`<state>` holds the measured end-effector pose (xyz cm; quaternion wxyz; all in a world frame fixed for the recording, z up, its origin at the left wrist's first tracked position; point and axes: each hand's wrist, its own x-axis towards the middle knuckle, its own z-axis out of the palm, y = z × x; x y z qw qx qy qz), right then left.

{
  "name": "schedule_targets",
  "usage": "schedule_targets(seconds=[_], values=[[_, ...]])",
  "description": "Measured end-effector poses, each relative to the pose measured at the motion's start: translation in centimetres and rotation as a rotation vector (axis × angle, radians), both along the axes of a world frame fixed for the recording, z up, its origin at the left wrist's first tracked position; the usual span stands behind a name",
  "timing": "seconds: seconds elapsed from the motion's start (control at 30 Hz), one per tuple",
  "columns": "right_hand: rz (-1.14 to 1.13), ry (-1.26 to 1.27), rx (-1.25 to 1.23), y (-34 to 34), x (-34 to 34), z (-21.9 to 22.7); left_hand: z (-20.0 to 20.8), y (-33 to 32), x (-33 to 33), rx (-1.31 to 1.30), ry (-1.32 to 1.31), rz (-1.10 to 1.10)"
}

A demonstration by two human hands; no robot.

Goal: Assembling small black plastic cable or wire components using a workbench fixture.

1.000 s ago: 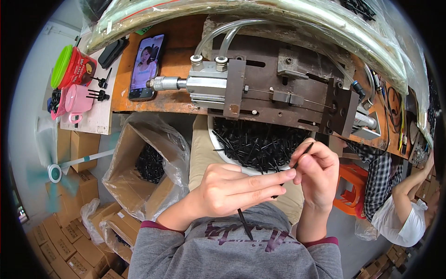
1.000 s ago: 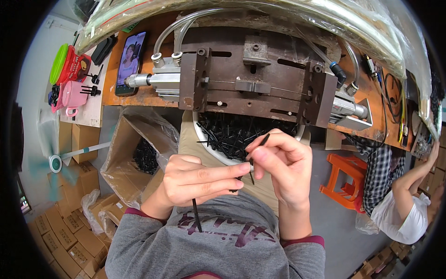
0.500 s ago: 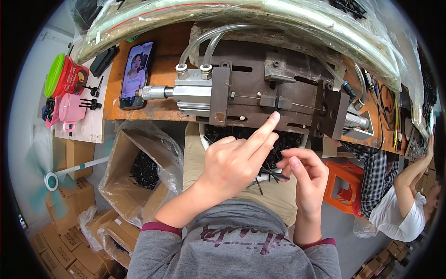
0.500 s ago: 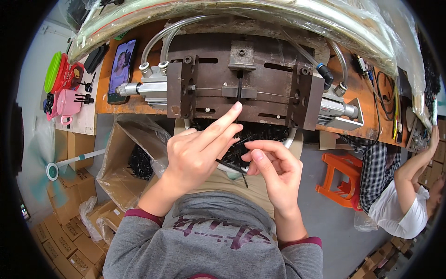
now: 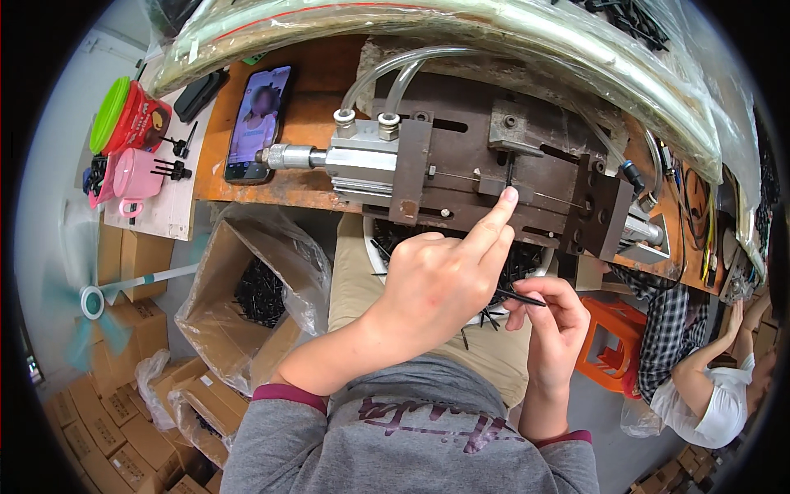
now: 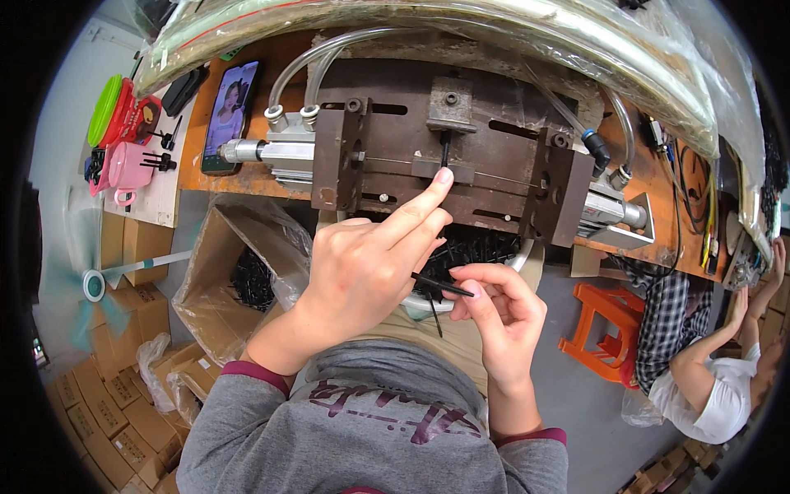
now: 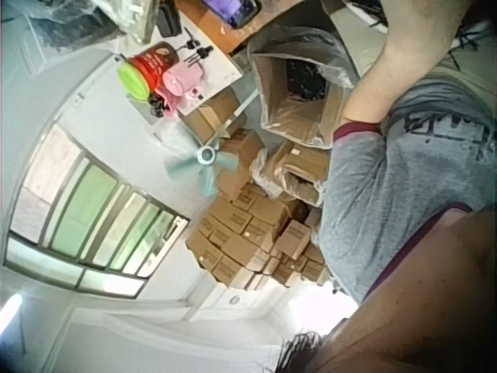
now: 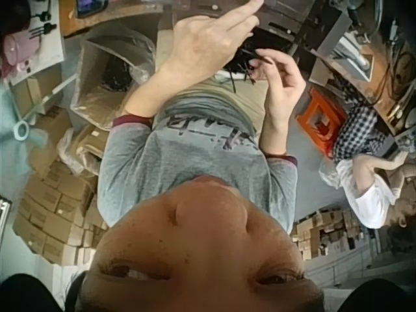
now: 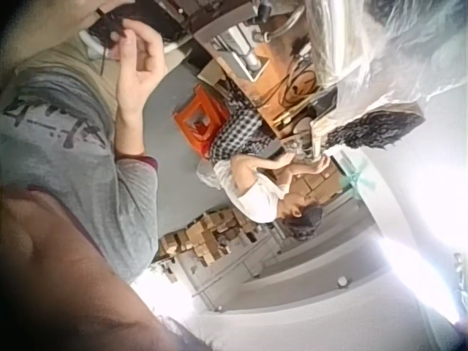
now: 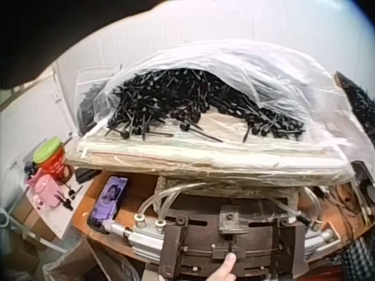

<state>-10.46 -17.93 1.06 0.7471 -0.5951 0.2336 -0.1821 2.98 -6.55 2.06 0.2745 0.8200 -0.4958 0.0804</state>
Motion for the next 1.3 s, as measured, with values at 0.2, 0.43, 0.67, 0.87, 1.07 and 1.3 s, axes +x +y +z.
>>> schedule_targets(seconds=[0.2,0.43,0.67,0.87,1.07,1.3], values=[[0.051,-0.128,0.031,0.4,-0.9,0.5,0.2,0.0,-0.1,0.029,-0.004,0.001],[-0.006,-0.151,-0.108,1.7,0.8,2.0,0.2,0.1,-0.1,-0.010,0.001,-0.004],[-0.118,-0.122,-0.104,0.9,1.2,2.4,1.5,1.7,-1.3,-0.216,0.170,-0.091],[-0.096,-0.199,0.184,-0.6,1.0,2.4,1.7,4.0,-1.8,-0.373,0.405,-0.331],[-0.045,-0.207,0.278,-0.7,1.0,1.6,1.6,4.3,-2.4,-0.391,0.476,-0.329],[-0.111,-0.142,0.100,-0.4,1.2,1.9,1.0,4.2,-2.8,-0.421,0.537,-0.365]])
